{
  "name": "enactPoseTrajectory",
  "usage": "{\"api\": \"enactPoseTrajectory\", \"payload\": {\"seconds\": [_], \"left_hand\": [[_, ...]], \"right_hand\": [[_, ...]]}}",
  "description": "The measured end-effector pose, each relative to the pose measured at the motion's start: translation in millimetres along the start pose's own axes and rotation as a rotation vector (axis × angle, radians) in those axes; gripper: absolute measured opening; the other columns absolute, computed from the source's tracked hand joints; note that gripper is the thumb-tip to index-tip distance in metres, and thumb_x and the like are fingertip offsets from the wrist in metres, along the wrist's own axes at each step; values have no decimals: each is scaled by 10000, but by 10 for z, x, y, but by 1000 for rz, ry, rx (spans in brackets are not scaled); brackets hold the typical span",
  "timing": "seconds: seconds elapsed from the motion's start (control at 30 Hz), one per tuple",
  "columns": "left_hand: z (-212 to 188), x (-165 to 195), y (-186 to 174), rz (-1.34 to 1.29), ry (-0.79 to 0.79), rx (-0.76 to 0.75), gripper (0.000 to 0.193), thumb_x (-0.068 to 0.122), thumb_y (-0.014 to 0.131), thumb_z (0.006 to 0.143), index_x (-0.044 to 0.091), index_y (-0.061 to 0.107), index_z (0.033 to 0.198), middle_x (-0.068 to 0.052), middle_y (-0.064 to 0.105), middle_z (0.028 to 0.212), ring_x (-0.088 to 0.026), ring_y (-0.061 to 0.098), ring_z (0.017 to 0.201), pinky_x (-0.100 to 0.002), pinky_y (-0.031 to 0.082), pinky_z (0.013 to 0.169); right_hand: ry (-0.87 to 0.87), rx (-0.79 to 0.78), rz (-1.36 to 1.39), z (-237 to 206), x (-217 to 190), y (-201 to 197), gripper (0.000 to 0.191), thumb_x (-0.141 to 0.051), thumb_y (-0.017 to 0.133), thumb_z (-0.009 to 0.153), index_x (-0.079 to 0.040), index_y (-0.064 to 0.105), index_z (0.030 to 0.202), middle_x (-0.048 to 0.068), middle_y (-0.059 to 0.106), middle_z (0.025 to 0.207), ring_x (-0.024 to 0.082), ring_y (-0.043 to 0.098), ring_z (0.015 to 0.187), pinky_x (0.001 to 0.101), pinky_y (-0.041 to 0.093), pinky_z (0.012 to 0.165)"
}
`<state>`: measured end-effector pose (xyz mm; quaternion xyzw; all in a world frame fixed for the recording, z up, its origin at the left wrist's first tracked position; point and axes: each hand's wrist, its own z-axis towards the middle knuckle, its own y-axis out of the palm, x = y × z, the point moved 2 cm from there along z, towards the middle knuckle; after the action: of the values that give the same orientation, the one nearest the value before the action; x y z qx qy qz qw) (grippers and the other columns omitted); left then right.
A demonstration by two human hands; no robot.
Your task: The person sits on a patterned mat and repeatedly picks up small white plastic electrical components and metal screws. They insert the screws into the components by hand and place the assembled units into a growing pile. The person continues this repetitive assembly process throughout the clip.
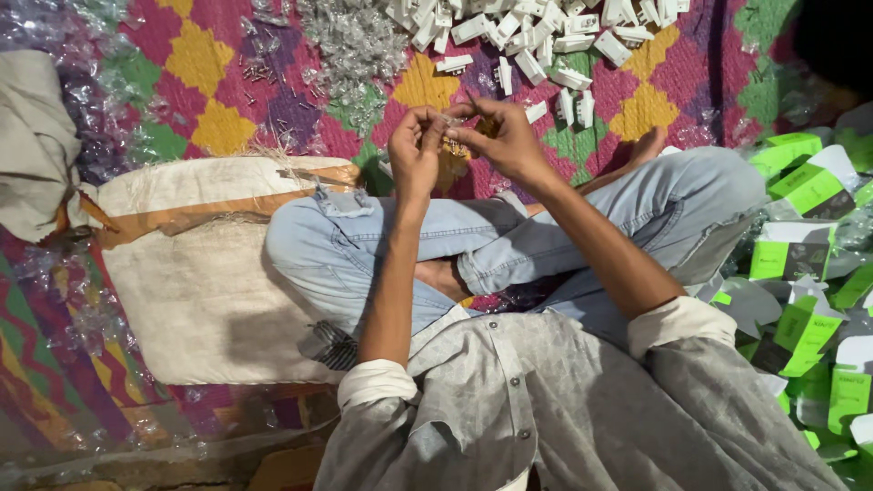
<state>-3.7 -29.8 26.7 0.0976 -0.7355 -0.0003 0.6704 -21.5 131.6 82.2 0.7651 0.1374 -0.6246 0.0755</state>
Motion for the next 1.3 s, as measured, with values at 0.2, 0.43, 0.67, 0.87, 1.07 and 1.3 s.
{"api": "enactPoseTrajectory", "payload": {"seconds": [0.2,0.43,0.67,0.87,1.07,1.3], "left_hand": [[-47,162,51,289,105,23,28,23,643,991,2,658,1001,-63,708,825,-118,696,769,-252,542,690],[-25,207,-1,315,155,69,107,-43,608,991,-5,700,951,-85,694,853,-145,647,742,-269,520,674],[-51,230,128,118,107,-14,164,134,761,946,29,700,1055,-40,714,1012,-98,670,847,-215,507,617],[-39,66,81,-34,55,-39,174,130,778,965,2,694,1048,-39,724,999,-84,670,883,-231,545,774],[-29,-20,16,-49,42,-62,132,102,750,993,2,668,1019,-29,698,972,-84,644,883,-234,523,798],[-49,105,69,74,86,-21,188,154,750,984,22,650,1073,-27,720,993,-82,668,887,-232,553,800]], "right_hand": [[-28,56,-7,-6,88,38,179,-87,780,969,-15,742,1129,15,745,939,33,616,763,214,483,628],[-202,184,-260,-90,2,115,165,-64,776,964,1,749,1113,21,667,867,18,499,651,207,393,536],[112,208,146,-20,110,70,120,-116,683,1027,-59,704,1131,-23,663,801,28,515,598,197,391,503],[342,135,556,-72,105,111,127,-149,701,998,-79,699,1104,-55,629,772,6,479,563,177,290,438],[401,50,585,-59,52,115,113,-193,713,1005,-105,663,1056,-72,597,759,8,494,584,177,264,448],[338,71,449,-42,85,58,117,-200,733,985,-118,649,986,-69,564,689,7,425,526,189,258,427]]}}
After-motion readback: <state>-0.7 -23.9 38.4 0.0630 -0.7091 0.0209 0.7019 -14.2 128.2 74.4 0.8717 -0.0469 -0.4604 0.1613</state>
